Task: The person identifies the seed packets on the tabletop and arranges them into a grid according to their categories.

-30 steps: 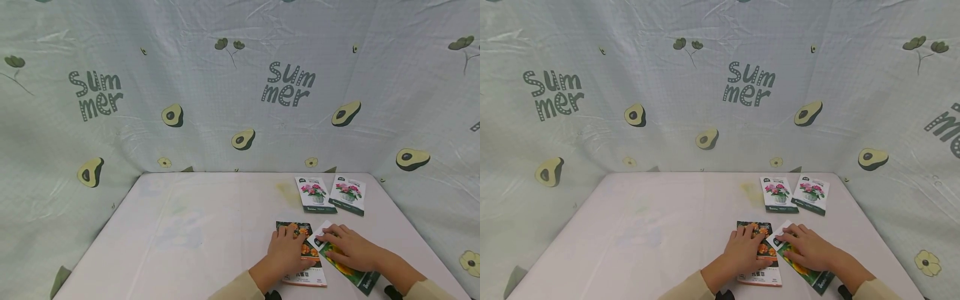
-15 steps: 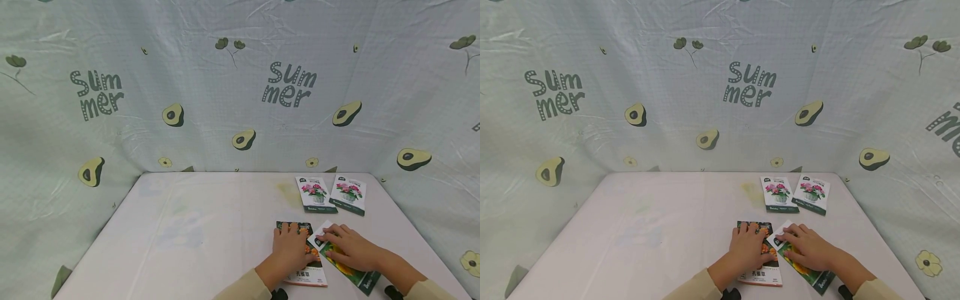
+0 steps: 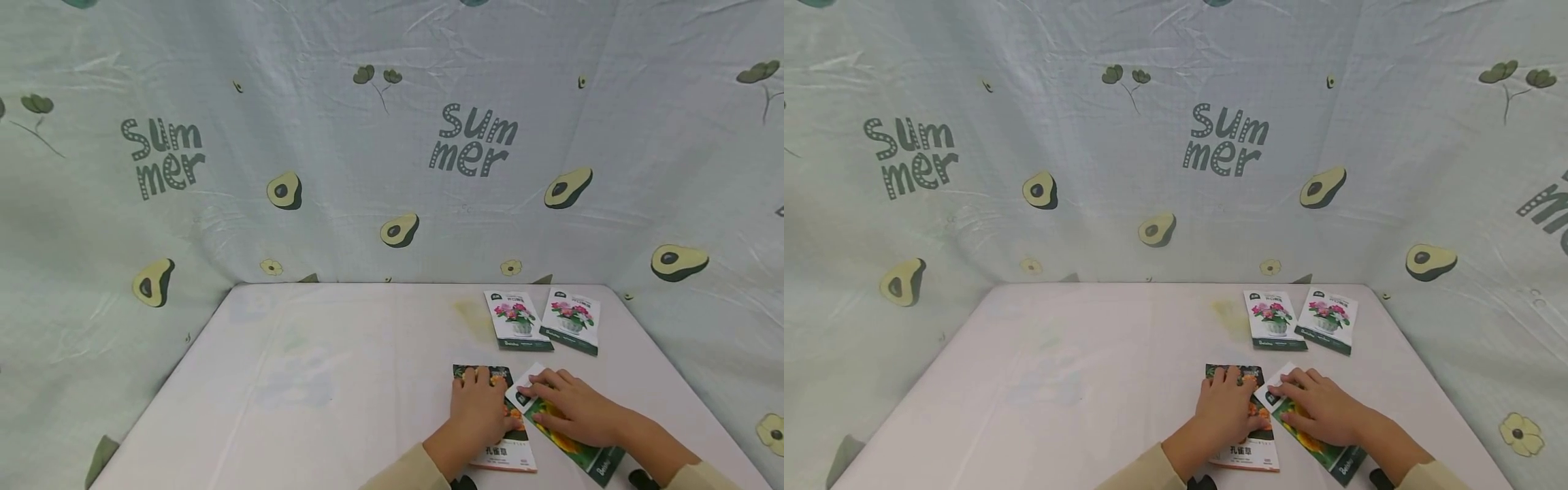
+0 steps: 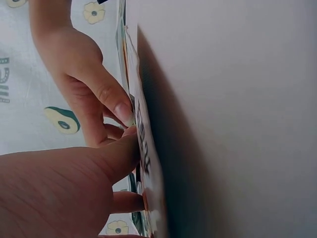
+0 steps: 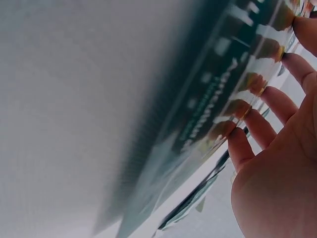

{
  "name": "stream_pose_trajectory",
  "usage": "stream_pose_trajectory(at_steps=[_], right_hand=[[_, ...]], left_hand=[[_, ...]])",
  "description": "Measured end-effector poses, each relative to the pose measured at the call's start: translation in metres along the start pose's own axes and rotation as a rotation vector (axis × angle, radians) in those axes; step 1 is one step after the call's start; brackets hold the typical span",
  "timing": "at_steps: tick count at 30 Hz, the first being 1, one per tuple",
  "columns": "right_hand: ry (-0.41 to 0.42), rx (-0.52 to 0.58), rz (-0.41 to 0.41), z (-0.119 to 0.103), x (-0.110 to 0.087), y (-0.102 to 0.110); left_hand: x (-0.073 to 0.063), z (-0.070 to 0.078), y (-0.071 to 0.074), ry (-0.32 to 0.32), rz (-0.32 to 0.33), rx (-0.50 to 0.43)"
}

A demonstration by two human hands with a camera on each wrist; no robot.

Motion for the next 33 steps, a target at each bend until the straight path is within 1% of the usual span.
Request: stream_pose_trajectory(at_steps=[6,12,23,33], right_hand=[[0.003,-0.001,-0.001,-0.0011,-0.0008,0.0008],[0.008,-0.002,0.0,-0.003,-0.0011,0.0019],[-0.011,-0.024,-0.006,-0.0012,0.0001,0.0034],[-0.008,-0.017,-0.003,0.0013,0.0004,0.0017]], left_hand=[[-0.0015,0.0014,-0.0002,0.008,-0.007,0.009],[-0.0025,0.0016,0.0001,0.016,0.001,0.014],[-0.0005,0.0005,0.001,0.025,-0.002,0.016],[-0.0022,-0.0015,0.0016,0.022,0.008,-0.011]])
Point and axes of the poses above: each hand's wrist, its own x-axis towards the middle knuckle, its own y-axis out of the back of the hand, z = x × y, the point moved 5 cm from there along x, towards the middle knuckle, and after that the axes turned 3 degrees about y, right-handed, at the moved point
